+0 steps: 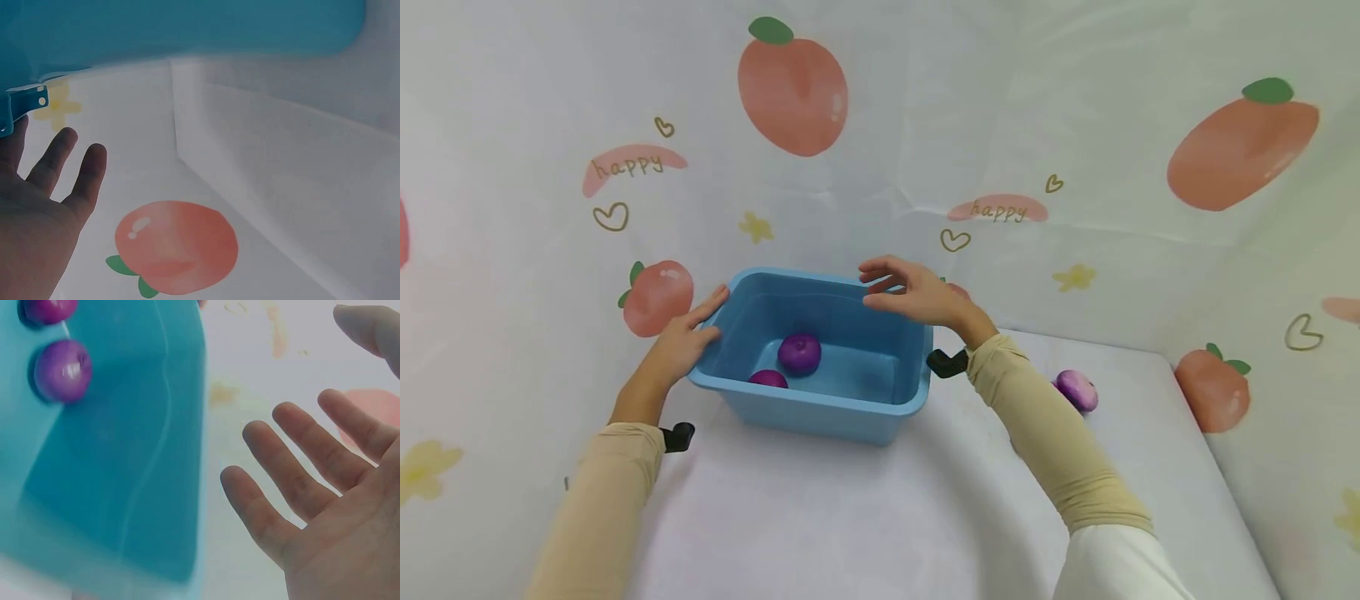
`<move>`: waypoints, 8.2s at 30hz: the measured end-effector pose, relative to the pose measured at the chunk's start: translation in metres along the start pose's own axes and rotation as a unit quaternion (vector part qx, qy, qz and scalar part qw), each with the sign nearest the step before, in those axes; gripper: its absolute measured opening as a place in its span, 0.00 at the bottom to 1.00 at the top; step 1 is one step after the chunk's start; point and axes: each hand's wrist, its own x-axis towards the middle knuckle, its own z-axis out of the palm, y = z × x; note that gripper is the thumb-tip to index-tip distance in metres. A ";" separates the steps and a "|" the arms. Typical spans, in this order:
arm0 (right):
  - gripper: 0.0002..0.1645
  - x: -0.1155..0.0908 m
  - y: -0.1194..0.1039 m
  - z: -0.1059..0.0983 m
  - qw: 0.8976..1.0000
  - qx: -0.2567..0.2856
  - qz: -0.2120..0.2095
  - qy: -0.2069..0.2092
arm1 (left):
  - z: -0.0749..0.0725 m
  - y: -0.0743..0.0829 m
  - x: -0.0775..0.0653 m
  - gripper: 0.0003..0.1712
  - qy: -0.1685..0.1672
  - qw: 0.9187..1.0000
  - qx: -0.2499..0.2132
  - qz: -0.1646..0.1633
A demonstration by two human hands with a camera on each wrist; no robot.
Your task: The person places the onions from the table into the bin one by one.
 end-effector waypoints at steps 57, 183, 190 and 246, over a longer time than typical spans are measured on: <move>0.38 -0.263 0.192 -0.057 0.926 -0.191 0.253 0.203 | 0.004 0.003 0.000 0.37 0.000 0.999 -0.028 -0.039; 0.49 0.082 0.038 0.096 0.978 -0.086 0.064 -0.180 | 0.005 -0.003 0.000 0.38 0.022 0.998 -0.058 -0.033; 0.50 0.078 0.037 0.100 0.951 -0.116 0.120 -0.261 | 0.006 -0.004 -0.002 0.38 0.022 0.998 -0.054 -0.035; 0.39 0.065 0.002 0.081 0.946 -0.149 0.097 -0.272 | 0.005 -0.001 -0.005 0.38 0.022 0.998 -0.053 -0.035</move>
